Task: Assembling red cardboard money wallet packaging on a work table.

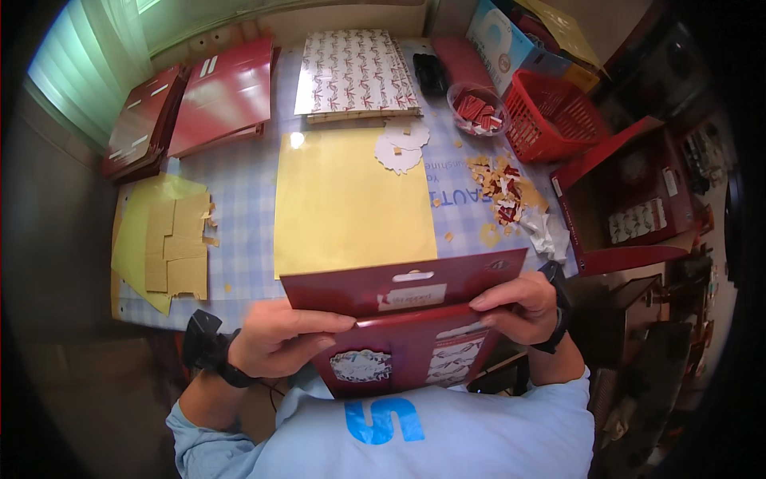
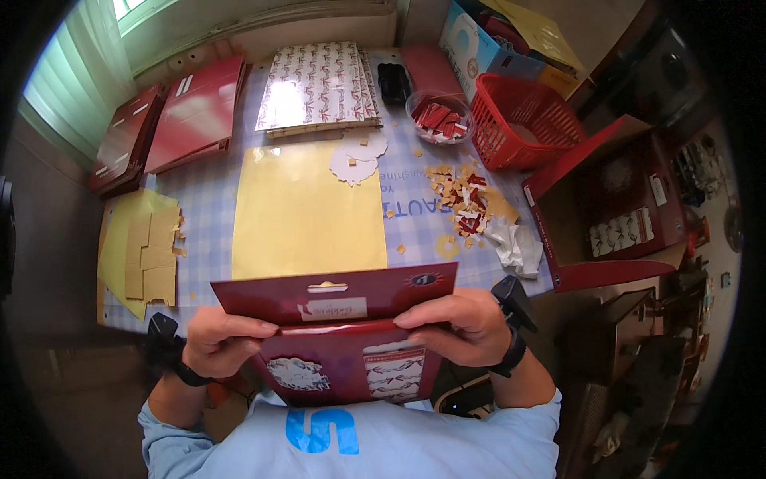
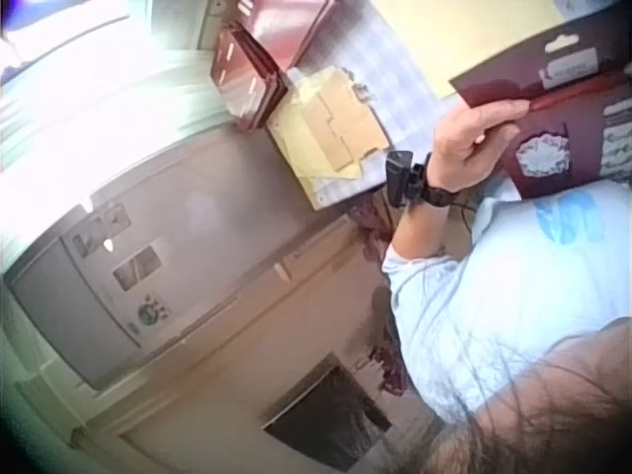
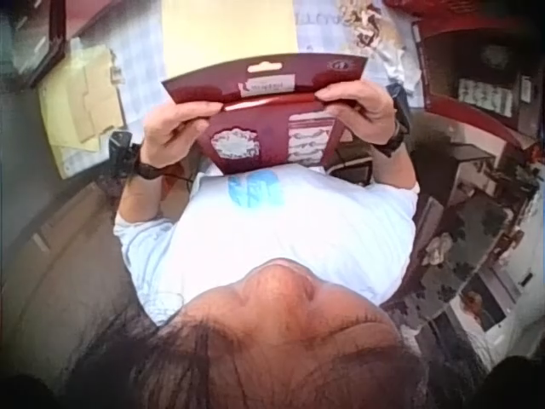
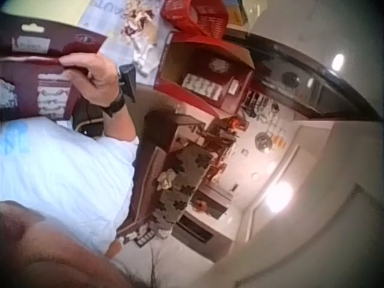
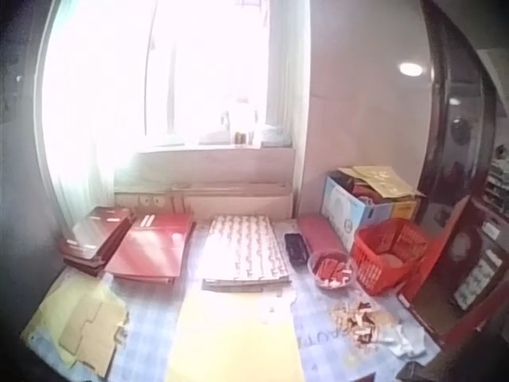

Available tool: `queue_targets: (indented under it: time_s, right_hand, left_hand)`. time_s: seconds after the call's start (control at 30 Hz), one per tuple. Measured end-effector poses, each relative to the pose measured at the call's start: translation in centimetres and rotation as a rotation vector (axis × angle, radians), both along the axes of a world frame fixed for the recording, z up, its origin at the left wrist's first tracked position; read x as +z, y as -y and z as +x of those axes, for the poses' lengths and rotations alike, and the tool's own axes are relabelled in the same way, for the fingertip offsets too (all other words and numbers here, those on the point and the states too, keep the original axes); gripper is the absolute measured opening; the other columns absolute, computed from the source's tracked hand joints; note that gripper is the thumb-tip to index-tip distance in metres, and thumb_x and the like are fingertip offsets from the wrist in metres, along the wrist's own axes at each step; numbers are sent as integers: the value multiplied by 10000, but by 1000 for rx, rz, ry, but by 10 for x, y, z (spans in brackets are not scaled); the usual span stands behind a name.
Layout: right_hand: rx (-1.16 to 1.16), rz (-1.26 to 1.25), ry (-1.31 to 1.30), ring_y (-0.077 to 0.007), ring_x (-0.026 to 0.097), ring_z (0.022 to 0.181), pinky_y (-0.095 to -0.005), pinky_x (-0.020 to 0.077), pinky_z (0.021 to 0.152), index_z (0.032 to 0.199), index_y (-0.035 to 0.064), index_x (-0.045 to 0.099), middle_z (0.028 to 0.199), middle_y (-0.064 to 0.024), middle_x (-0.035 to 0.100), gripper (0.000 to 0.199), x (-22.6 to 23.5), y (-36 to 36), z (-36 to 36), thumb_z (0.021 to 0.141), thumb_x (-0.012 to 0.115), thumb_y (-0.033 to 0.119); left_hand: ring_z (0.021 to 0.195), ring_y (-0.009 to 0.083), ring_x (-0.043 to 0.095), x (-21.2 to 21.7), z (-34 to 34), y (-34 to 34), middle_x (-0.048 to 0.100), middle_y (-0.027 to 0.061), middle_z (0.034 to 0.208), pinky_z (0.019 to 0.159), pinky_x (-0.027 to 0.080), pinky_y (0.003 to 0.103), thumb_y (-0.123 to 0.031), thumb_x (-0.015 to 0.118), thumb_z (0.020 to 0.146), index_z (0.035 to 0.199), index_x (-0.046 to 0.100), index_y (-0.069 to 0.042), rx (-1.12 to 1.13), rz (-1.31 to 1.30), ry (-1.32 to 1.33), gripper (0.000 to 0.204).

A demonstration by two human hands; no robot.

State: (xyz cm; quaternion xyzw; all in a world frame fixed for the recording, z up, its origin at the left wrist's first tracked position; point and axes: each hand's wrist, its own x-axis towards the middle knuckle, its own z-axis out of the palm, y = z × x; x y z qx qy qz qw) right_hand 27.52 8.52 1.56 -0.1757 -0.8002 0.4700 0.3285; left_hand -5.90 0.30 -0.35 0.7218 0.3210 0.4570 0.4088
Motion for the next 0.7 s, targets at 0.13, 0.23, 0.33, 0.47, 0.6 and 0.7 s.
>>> queue_targets:
  time_s: [0.13, 0.23, 0.33, 0.47, 0.6, 0.7]
  right_hand:
    - [24, -192, -28, -222, 696, 910, -296, 533, 799, 1072, -14, 666, 1013, -149, 710, 261, -24, 8, 0, 818, 701, -62]
    - [15, -296, -128, -200, 693, 937, -287, 533, 820, 1079, -23, 662, 1023, -148, 711, 251, -28, 12, -1, 833, 681, -69]
    - [22, -313, -104, -194, 687, 961, -284, 532, 836, 1087, -30, 660, 1037, -149, 710, 244, -27, 8, 0, 847, 659, -77]
    - [2, -324, -91, -199, 692, 947, -285, 535, 828, 1086, -25, 665, 1026, -149, 712, 241, -30, 6, 2, 851, 653, -79]
    - [-23, -278, -57, -204, 697, 928, -284, 539, 813, 1072, -18, 673, 1004, -149, 715, 225, -28, 9, 5, 854, 652, -70]
    - [-37, -243, -24, -208, 701, 900, -288, 540, 787, 1079, -11, 680, 990, -155, 716, 234, -28, 7, 4, 854, 648, -69]
  left_hand:
    - [1002, 303, 668, -10, 2, 10, 669, 184, 1130, 871, 515, 328, 40, 654, 844, 1162, 657, -21, -48, -166, 8, 323]
    - [999, 294, 670, -15, 2, 14, 668, 187, 1141, 866, 513, 315, 33, 641, 857, 1177, 653, -28, -43, -184, 74, 327]
    - [896, 260, 699, -15, -2, 7, 701, 170, 1051, 794, 536, 291, 28, 648, 856, 1168, 664, -37, -13, -180, 12, 320]
    - [790, 229, 710, -16, 2, 3, 722, 145, 961, 714, 548, 276, 13, 662, 854, 1152, 680, -51, 21, -188, -42, 305]
    - [774, 233, 707, -14, 3, 6, 721, 143, 963, 701, 547, 273, 4, 672, 851, 1142, 687, -55, 22, -206, -56, 297]
    - [795, 247, 708, -11, 1, 4, 720, 148, 964, 722, 548, 281, -9, 661, 864, 1134, 689, -53, 33, -194, -57, 276]
